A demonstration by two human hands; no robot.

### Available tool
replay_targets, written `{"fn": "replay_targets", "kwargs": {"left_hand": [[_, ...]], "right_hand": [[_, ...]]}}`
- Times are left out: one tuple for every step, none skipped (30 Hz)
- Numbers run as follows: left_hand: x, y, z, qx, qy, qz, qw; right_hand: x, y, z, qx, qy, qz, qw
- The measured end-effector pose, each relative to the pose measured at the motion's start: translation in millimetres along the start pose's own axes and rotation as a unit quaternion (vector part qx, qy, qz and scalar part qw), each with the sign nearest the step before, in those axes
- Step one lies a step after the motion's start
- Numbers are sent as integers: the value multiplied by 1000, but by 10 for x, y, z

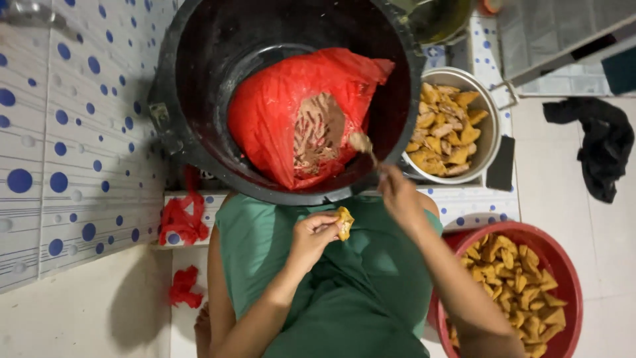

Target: The person is manually stuffing fried tofu pieces with a meat mixture using a small wooden spatula.

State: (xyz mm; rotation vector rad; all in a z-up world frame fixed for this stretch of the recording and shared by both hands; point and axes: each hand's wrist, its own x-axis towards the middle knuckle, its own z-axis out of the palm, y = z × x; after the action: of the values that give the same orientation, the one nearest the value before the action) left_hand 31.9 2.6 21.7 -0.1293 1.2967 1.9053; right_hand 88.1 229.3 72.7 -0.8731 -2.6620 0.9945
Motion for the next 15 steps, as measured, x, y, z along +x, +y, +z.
{"fn": "replay_targets", "kwargs": {"left_hand": [[25,-29,-18,-7,7,-2,1000],[49,-59,-32,33,-3,39,999],[76,-80,-54,75,-13,80,994],[44,-27,-34,70,-5,78,994],[15,36,-21,111,-12,114,987],[-16,98,-1,153,-18,149,977],[7,51,-27,151,-14,146,978],[29,1,-48,171,-14,145,975],[35,-54,-65,190,-16,141,971],[36,-61,-71,189,-13,136,972],[34,-65,-79,202,-17,136,970],[26,-69,-83,215,-20,135,967],[26,-88,-93,216,-19,132,967],[20,-105,-101,229,-14,134,964],[26,-118,-102,242,-9,138,960]], "right_hand": [[220,-32,22,-3,-9,-2,1000],[439,-64,48,-109,-27,-50,992],[662,-101,91,-211,-44,-100,971],[848,-34,222,-212,-52,-104,970],[1026,31,360,-344,-51,-149,926],[1200,99,496,-468,-47,-193,861],[1402,272,737,-467,-51,-195,861],[1598,449,977,-482,-87,-204,847],[1767,638,1212,-497,-123,-211,833],[1844,668,1323,-496,-128,-211,832],[1918,695,1435,-519,-151,-219,812],[1985,721,1542,-542,-173,-226,791],[2039,804,1664,-541,-176,-226,791],[2087,885,1781,-551,-189,-213,785],[2156,958,1889,-561,-199,-202,778]]}}
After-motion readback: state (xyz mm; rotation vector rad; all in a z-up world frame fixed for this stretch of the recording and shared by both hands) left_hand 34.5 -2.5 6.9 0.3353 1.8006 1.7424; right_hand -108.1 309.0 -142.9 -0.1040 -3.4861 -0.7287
